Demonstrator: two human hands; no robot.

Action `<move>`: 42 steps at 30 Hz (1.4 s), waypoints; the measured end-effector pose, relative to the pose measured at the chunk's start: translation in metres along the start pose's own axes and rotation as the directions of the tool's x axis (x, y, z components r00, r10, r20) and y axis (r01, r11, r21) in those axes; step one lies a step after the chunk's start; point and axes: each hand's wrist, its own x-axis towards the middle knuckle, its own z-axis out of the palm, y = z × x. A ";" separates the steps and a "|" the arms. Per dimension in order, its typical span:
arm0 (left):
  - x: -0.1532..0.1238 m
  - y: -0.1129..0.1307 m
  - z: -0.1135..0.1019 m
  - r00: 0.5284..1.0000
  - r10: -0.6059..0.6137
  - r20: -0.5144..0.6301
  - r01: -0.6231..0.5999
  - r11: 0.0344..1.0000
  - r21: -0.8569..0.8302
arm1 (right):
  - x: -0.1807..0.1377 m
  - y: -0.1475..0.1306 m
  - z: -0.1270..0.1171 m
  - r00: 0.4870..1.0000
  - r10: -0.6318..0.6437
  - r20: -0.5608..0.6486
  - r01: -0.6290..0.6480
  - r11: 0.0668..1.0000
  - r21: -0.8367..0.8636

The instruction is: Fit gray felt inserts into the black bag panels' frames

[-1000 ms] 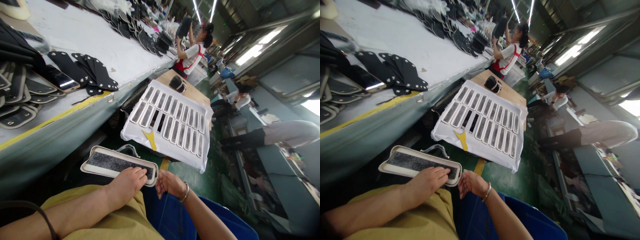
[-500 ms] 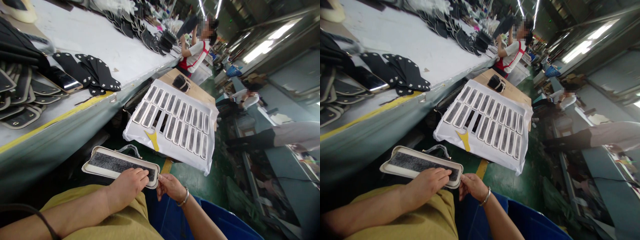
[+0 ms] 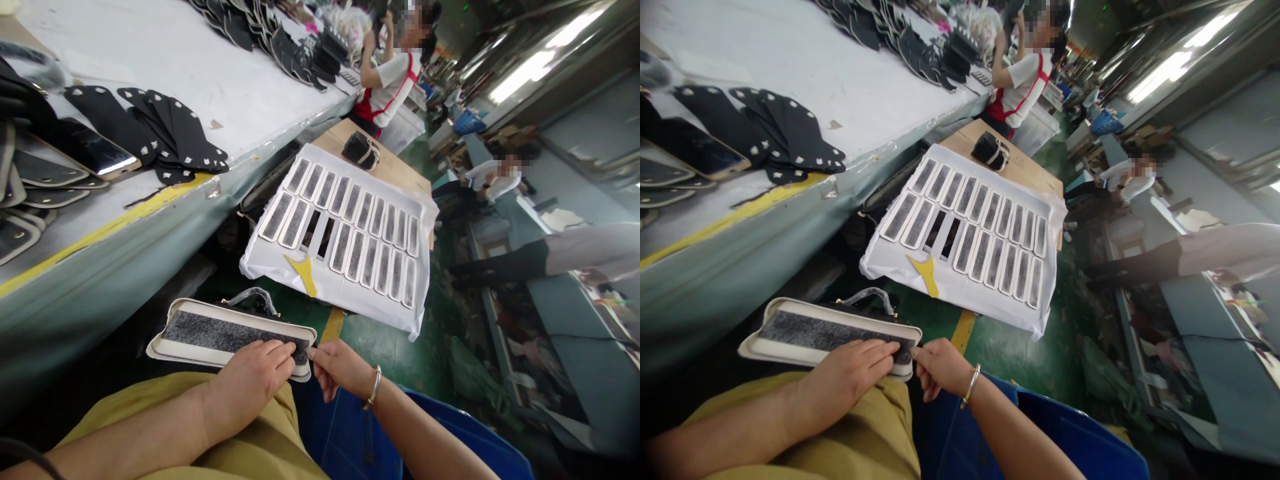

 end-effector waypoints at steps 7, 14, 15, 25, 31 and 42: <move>-0.003 -0.010 -0.037 0.997 -0.067 0.027 0.072 0.904 -0.421 | 0.002 0.012 0.018 0.977 -0.088 -0.192 0.099 0.994 0.049; -0.092 -0.091 -0.087 0.430 -0.868 -0.247 0.302 0.396 -0.867 | -0.004 0.027 0.016 0.978 -0.208 -0.025 0.205 0.930 0.303; -0.105 -0.101 -0.086 0.393 -0.903 -0.175 0.277 0.298 -0.913 | -0.007 0.027 0.015 0.971 -0.238 -0.017 0.232 0.923 0.308; -0.116 -0.122 -0.054 0.674 -0.681 0.287 0.308 -0.094 -0.947 | 0.009 0.014 0.003 0.995 -0.087 -0.042 0.081 0.989 -0.125; -0.105 -0.133 -0.070 0.680 -0.639 0.360 0.523 0.078 -0.849 | 0.011 0.003 -0.003 0.998 0.059 0.007 -0.055 0.962 -0.269; -0.095 -0.130 -0.076 0.691 -0.580 0.432 0.583 0.093 -0.807 | 0.002 0.002 -0.002 0.989 -0.150 -0.003 0.148 0.978 -0.149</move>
